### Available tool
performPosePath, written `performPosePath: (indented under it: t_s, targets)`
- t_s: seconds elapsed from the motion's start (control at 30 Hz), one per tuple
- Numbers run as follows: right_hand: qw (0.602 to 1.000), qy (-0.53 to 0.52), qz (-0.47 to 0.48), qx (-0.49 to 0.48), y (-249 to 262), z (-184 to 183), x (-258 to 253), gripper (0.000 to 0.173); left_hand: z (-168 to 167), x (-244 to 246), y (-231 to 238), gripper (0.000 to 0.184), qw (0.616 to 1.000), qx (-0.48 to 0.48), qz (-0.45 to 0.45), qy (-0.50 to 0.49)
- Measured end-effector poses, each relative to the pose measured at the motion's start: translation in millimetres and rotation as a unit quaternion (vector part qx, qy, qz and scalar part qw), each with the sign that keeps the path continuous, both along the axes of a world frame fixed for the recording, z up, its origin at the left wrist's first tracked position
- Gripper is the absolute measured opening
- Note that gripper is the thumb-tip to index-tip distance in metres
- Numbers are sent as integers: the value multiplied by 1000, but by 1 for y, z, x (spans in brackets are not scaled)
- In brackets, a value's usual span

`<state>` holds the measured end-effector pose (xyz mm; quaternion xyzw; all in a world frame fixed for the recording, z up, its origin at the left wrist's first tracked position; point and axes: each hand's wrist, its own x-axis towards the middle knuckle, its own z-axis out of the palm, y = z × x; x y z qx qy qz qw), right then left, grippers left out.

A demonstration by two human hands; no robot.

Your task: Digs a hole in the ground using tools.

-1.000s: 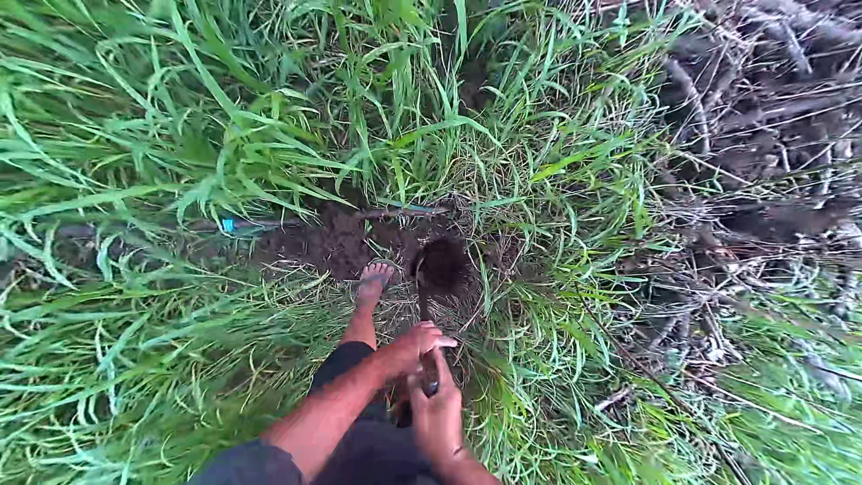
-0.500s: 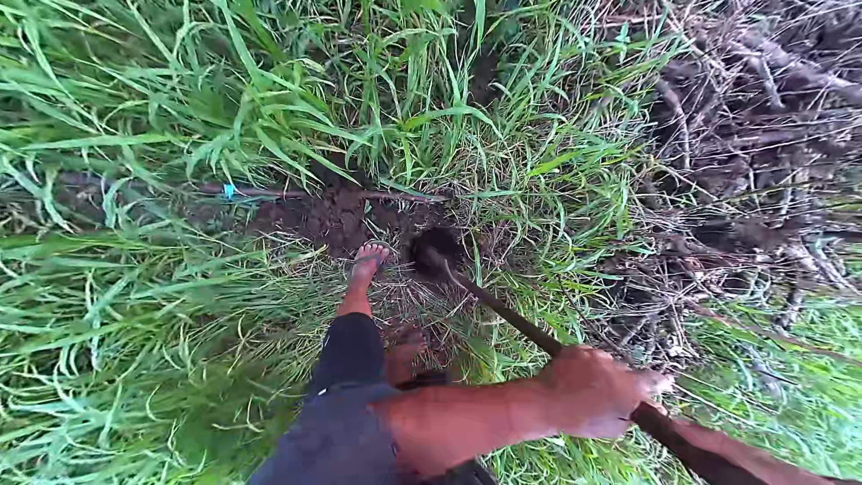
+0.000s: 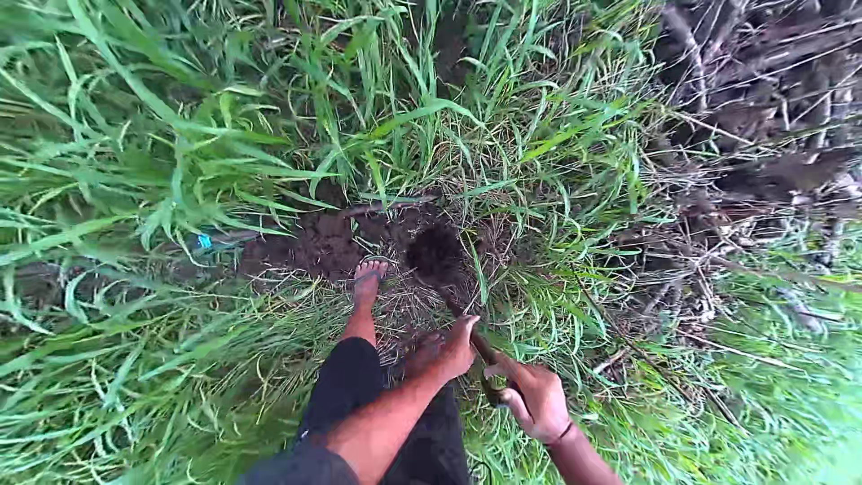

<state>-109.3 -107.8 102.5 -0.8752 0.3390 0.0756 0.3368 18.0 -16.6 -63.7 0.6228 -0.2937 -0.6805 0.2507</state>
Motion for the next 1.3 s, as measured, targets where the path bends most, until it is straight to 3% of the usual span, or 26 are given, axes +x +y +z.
performPosePath:
  t_s: [0.07,0.13,0.2,0.27,0.33,0.43,0.5,0.57,0.77,1.13,1.3]
  targets:
    - [975,-57,-207,-59,21,-6,-3,63,-6,0,1,67,978,172,107,44]
    - [913,-88,-384,-106,38,-11,5,38,-9,-1,-14,71,925,313,177,120]
    - [838,-118,-522,-104,52,-13,11,42,-15,-10,-40,64,878,396,221,152]
    - [726,-149,-670,-46,66,-11,16,51,-23,-26,-59,49,852,447,238,133]
    - [573,-195,-795,44,70,-11,29,46,-35,-36,-74,39,848,475,219,80]
    - [360,-217,-895,148,65,-3,43,41,-46,-49,-70,32,865,482,140,13]
    - [274,-223,-919,174,64,-5,38,40,-51,-59,-67,31,873,478,95,-13]
    - [254,-221,-925,176,70,-13,26,42,-58,-72,-66,28,871,483,83,-43]
    - [267,-217,-923,173,74,-38,-29,38,-75,-116,-67,29,864,487,85,-96]
    - [317,-268,-893,175,127,-64,-93,36,-106,-165,-28,28,880,434,-6,-190]
    - [288,-273,-903,167,181,-85,-127,35,-119,-195,9,39,884,400,-12,-241]
